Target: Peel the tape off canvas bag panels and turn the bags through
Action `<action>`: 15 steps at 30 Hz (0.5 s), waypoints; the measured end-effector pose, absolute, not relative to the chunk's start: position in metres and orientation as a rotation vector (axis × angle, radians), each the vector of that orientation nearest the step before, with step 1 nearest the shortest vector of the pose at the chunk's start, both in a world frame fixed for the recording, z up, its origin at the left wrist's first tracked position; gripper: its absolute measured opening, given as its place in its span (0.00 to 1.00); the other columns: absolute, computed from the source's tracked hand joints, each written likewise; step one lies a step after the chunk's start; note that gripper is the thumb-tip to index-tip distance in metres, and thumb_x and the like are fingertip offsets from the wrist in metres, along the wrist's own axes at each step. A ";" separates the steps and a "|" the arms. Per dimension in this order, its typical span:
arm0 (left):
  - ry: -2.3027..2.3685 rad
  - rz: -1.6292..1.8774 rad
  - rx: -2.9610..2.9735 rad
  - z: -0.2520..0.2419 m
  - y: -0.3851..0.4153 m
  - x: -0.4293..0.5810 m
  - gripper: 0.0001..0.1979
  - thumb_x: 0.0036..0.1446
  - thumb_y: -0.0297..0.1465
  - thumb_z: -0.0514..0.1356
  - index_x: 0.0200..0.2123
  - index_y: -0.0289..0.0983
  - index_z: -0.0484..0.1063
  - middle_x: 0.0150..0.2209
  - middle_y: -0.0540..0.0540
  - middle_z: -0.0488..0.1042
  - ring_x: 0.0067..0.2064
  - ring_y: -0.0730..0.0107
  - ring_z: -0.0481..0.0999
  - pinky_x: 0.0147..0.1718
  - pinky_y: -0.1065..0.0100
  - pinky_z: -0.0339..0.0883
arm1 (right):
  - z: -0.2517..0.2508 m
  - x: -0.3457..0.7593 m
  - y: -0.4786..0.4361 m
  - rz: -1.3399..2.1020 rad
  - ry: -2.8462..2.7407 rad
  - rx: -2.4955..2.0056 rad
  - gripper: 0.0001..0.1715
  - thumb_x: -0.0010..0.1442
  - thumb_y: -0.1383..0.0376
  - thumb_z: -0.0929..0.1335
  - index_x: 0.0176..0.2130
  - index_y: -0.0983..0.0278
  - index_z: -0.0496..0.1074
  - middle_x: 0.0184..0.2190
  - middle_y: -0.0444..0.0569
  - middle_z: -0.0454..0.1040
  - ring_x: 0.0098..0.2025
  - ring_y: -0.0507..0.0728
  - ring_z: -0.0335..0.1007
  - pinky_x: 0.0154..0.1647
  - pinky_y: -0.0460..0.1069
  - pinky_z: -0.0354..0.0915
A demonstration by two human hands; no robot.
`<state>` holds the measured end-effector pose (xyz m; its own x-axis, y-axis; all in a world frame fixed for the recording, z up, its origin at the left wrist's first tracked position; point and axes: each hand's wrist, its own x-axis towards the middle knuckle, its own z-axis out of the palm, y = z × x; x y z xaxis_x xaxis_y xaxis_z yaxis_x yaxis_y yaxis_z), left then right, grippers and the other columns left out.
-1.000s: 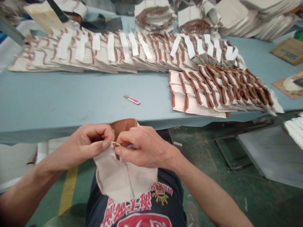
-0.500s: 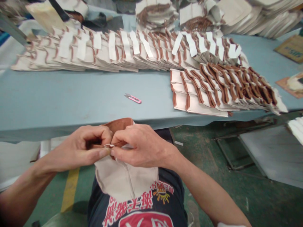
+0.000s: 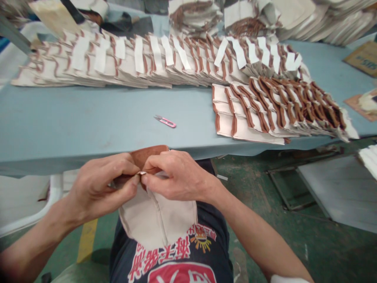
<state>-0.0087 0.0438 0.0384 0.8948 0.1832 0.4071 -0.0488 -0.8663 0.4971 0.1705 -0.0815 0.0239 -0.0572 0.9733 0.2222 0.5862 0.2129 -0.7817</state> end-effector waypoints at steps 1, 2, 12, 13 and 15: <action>0.116 0.601 2.530 0.038 0.044 -0.009 0.09 0.62 0.23 0.55 0.29 0.39 0.68 0.23 0.54 0.68 0.24 0.75 0.63 0.25 0.70 0.56 | 0.024 0.171 -0.082 0.648 -1.744 -1.467 0.06 0.64 0.69 0.69 0.33 0.64 0.73 0.30 0.45 0.78 0.33 0.53 0.70 0.38 0.48 0.60; 0.130 0.571 2.509 0.039 0.044 -0.010 0.09 0.62 0.23 0.55 0.30 0.38 0.69 0.24 0.54 0.69 0.23 0.76 0.64 0.25 0.71 0.57 | 0.025 0.171 -0.082 0.633 -1.755 -1.476 0.05 0.64 0.69 0.69 0.34 0.64 0.73 0.31 0.45 0.79 0.34 0.53 0.70 0.39 0.48 0.60; 0.162 0.377 2.456 0.045 0.052 -0.017 0.06 0.64 0.25 0.59 0.36 0.38 0.75 0.27 0.56 0.74 0.25 0.79 0.70 0.26 0.75 0.61 | 0.037 0.170 -0.081 0.622 -1.852 -1.597 0.08 0.60 0.69 0.70 0.28 0.64 0.68 0.25 0.42 0.71 0.30 0.52 0.62 0.33 0.48 0.52; 0.153 0.363 2.460 0.046 0.052 -0.017 0.06 0.64 0.25 0.58 0.36 0.38 0.75 0.27 0.56 0.74 0.25 0.79 0.70 0.26 0.75 0.61 | 0.038 0.170 -0.080 0.646 -1.859 -1.611 0.09 0.60 0.69 0.69 0.28 0.63 0.68 0.25 0.42 0.70 0.29 0.52 0.62 0.33 0.48 0.51; 0.127 0.351 2.470 0.048 0.054 -0.016 0.06 0.64 0.24 0.58 0.36 0.38 0.74 0.27 0.56 0.74 0.25 0.79 0.70 0.26 0.75 0.61 | 0.040 0.170 -0.079 0.683 -1.880 -1.646 0.09 0.60 0.69 0.69 0.29 0.63 0.67 0.25 0.41 0.69 0.29 0.52 0.62 0.33 0.49 0.51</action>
<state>-0.0155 0.0536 0.0485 0.9597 0.1749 0.2198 0.0062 -0.7956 0.6059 0.1703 -0.0787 0.0400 -0.1046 0.9921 0.0697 0.7158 0.1237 -0.6873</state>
